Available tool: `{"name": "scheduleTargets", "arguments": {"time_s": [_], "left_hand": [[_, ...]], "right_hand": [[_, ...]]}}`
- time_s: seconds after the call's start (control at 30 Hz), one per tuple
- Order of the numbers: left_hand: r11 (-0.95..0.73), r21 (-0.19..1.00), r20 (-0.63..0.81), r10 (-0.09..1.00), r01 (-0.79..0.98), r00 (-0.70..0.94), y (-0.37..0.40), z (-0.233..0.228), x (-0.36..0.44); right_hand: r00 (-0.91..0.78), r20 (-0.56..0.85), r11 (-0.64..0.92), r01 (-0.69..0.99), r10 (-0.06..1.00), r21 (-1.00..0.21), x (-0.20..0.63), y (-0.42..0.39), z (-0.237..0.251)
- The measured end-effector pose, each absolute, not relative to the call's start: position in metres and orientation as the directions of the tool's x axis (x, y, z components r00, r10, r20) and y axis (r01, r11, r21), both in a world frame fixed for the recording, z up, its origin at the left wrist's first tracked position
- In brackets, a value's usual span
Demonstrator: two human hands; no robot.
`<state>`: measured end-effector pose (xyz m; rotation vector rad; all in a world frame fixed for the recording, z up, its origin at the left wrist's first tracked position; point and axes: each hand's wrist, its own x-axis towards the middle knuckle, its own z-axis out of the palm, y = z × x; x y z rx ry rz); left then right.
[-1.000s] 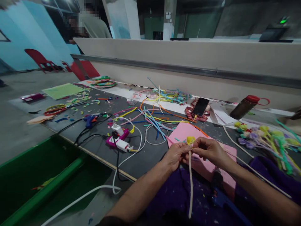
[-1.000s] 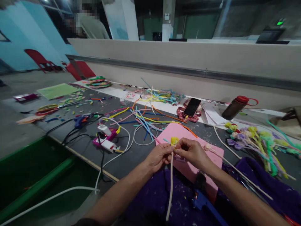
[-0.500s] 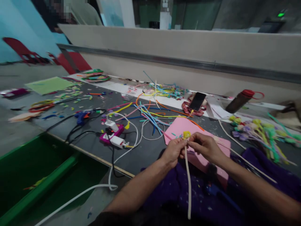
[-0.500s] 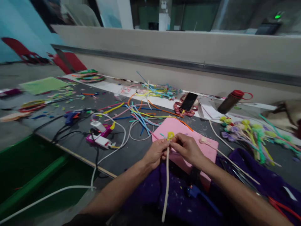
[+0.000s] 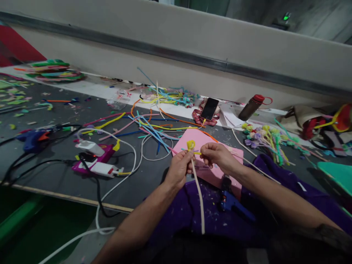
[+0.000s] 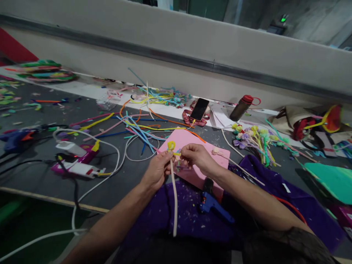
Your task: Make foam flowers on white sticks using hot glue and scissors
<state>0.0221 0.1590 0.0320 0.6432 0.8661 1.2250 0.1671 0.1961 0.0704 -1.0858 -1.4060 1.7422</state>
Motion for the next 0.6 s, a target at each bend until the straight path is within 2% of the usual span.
{"name": "scheduleTargets", "arguments": {"time_s": [0.1, 0.27, 0.5, 0.6], "left_hand": [[0.253, 0.821, -0.212, 0.967, -0.512, 0.139, 0.1598, 0.0327, 0.0216], [0.26, 0.832, -0.213, 0.965, -0.49, 0.152, 0.1586, 0.0317, 0.025], [0.231, 0.859, -0.19, 0.973, -0.457, 0.134, 0.1588, 0.031, 0.0271], [0.232, 0.862, -0.19, 0.972, -0.451, 0.137, 0.1582, 0.0335, 0.0273]], "right_hand": [[-0.424, -0.196, -0.181, 0.076, 0.884, -0.981, 0.1747, 0.2013, 0.0723], [-0.492, -0.149, -0.068, 0.18, 0.858, -0.981, 0.1766, 0.1979, 0.0729], [-0.498, -0.096, -0.003, 0.185, 0.862, -0.983, 0.174, 0.1978, 0.0686], [-0.493, -0.101, -0.022, 0.165, 0.864, -0.986, 0.1751, 0.1983, 0.0696]]}}
